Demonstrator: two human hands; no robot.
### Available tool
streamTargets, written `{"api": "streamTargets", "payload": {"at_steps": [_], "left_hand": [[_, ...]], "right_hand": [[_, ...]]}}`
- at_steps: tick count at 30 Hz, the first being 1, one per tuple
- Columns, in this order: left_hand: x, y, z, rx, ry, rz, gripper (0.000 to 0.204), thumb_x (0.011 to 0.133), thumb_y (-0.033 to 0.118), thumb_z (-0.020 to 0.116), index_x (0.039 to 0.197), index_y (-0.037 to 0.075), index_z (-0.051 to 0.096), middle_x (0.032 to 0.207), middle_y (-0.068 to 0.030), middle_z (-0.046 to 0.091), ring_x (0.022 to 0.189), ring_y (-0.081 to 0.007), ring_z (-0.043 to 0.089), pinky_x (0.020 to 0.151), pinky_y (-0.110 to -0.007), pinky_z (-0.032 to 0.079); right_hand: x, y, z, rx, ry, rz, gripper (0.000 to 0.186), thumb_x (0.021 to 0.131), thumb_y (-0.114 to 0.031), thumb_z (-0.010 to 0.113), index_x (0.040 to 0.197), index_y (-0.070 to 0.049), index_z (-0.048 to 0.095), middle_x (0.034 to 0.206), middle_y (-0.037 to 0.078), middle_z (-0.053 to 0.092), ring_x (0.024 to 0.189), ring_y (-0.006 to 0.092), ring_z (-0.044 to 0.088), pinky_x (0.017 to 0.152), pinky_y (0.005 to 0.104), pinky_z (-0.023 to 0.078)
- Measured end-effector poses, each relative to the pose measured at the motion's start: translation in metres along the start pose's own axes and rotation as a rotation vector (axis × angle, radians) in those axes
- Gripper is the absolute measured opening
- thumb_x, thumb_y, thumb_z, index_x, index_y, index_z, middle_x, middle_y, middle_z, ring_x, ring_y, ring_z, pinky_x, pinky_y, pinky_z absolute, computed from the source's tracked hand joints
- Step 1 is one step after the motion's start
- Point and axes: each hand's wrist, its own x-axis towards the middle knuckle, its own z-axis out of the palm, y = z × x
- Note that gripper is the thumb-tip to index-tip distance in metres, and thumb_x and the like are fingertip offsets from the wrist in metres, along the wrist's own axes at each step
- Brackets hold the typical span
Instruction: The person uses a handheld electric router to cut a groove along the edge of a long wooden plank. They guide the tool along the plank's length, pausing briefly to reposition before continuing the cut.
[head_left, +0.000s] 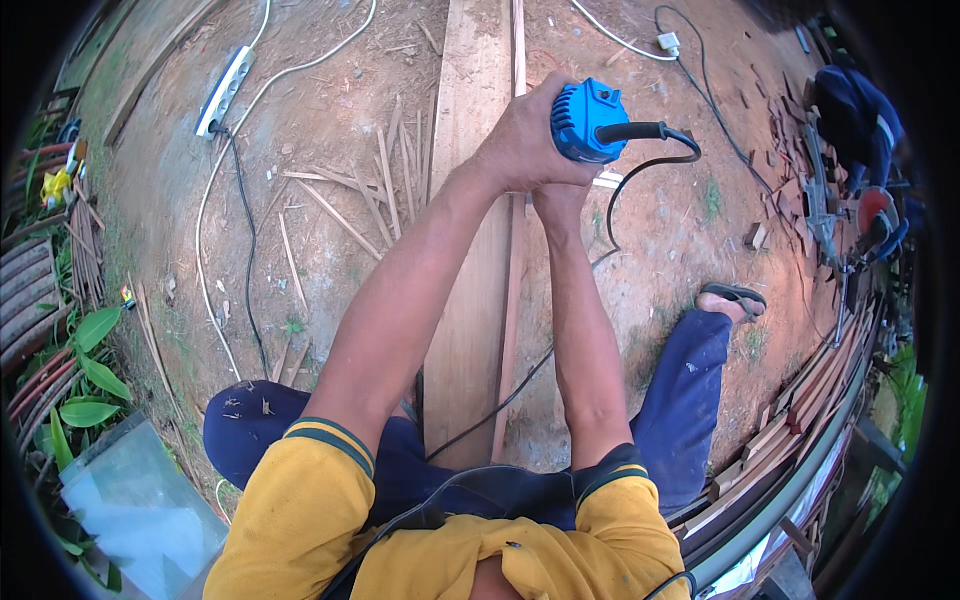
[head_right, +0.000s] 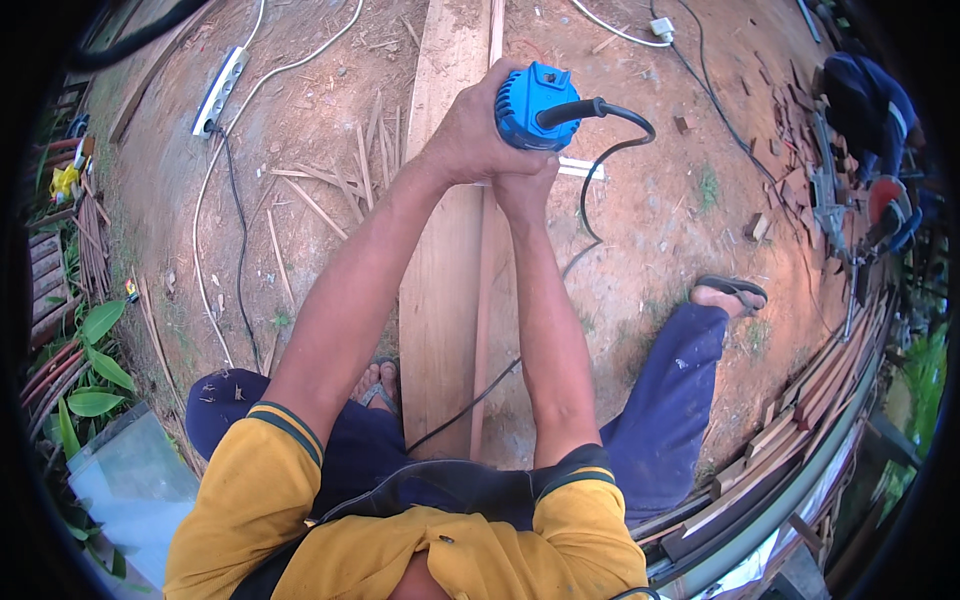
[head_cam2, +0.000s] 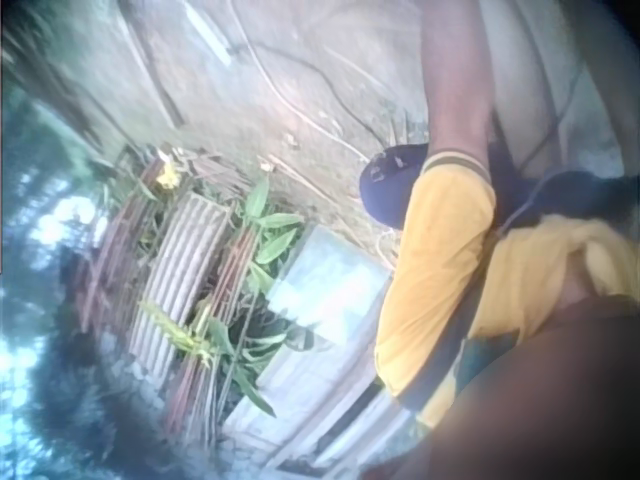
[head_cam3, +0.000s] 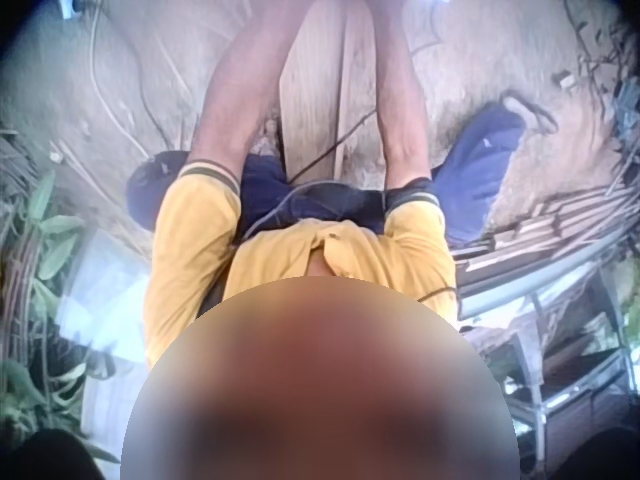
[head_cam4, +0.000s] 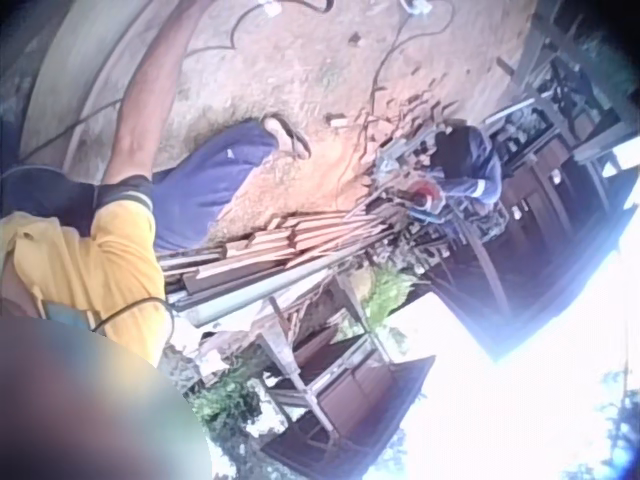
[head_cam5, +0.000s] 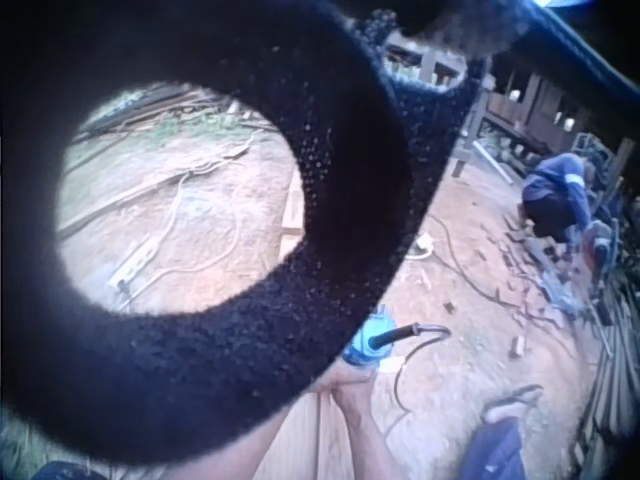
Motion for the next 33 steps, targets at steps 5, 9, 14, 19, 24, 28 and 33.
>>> {"api": "streamTargets", "payload": {"at_steps": [5, 9, 14, 19, 24, 28, 33], "left_hand": [[0.049, -0.017, -0.016, 0.001, 0.048, 0.046, 0.099, 0.056, 0.032, 0.091, 0.141, 0.009, 0.048, 0.117, -0.0148, 0.070, 0.109, -0.0278, 0.069, 0.099, -0.039, 0.054], [0.071, -0.020, -0.019, -0.006, 0.037, 0.045, 0.096, 0.057, 0.031, 0.091, 0.140, 0.008, 0.049, 0.116, -0.0146, 0.070, 0.110, -0.0264, 0.068, 0.099, -0.038, 0.054], [0.034, -0.005, -0.002, -0.011, -0.005, -0.029, 0.091, 0.059, 0.029, 0.091, 0.137, 0.007, 0.049, 0.118, -0.0142, 0.068, 0.110, -0.0255, 0.068, 0.100, -0.038, 0.053], [-0.042, 0.017, 0.011, -0.095, -0.101, -0.029, 0.089, 0.062, 0.025, 0.092, 0.136, 0.007, 0.045, 0.119, -0.0138, 0.065, 0.111, -0.0260, 0.067, 0.101, -0.040, 0.052], [-0.124, 0.043, 0.028, -0.113, -0.147, -0.038, 0.084, 0.064, 0.024, 0.092, 0.131, 0.006, 0.045, 0.116, -0.0165, 0.060, 0.108, -0.0302, 0.064, 0.094, -0.041, 0.052], [-0.147, 0.048, 0.037, -0.106, -0.159, -0.067, 0.087, 0.064, 0.021, 0.092, 0.134, 0.007, 0.043, 0.120, -0.0151, 0.060, 0.111, -0.0282, 0.063, 0.097, -0.040, 0.051], [-0.100, 0.032, 0.025, -0.176, -0.137, -0.079, 0.089, 0.065, 0.017, 0.091, 0.138, 0.007, 0.041, 0.124, -0.0123, 0.061, 0.118, -0.0237, 0.062, 0.103, -0.038, 0.051]], "right_hand": [[0.051, 0.017, 0.019, -0.073, -0.062, -0.030, 0.020, 0.079, -0.007, 0.077, 0.097, 0.001, 0.074, 0.095, 0.011, 0.077, 0.088, 0.0194, 0.072, 0.080, 0.0364, 0.056], [0.074, 0.024, 0.027, 0.000, -0.060, -0.017, 0.023, 0.078, -0.008, 0.078, 0.099, 0.001, 0.074, 0.096, 0.012, 0.077, 0.088, 0.0206, 0.073, 0.079, 0.0363, 0.056], [0.038, 0.016, -0.002, -0.071, -0.136, 0.033, 0.038, 0.079, -0.005, 0.080, 0.114, 0.001, 0.066, 0.112, 0.012, 0.071, 0.104, 0.0225, 0.068, 0.092, 0.0385, 0.053], [-0.048, 0.002, -0.033, -0.110, -0.084, 0.081, 0.036, 0.077, -0.013, 0.081, 0.109, -0.002, 0.068, 0.105, 0.012, 0.073, 0.099, 0.0243, 0.070, 0.087, 0.0395, 0.055], [-0.128, -0.017, -0.061, 0.145, -0.044, 0.229, 0.053, 0.078, -0.018, 0.083, 0.124, -0.004, 0.060, 0.119, 0.012, 0.068, 0.109, 0.0245, 0.067, 0.092, 0.0394, 0.055], [-0.154, -0.026, -0.078, 0.082, -0.173, 0.312, 0.056, 0.078, -0.020, 0.084, 0.126, -0.004, 0.059, 0.122, 0.012, 0.066, 0.110, 0.0247, 0.066, 0.093, 0.0396, 0.054], [-0.099, -0.022, -0.053, -0.069, -0.078, 0.183, 0.062, 0.074, -0.024, 0.085, 0.126, -0.003, 0.059, 0.119, 0.014, 0.067, 0.111, 0.0254, 0.067, 0.097, 0.0397, 0.052]]}}
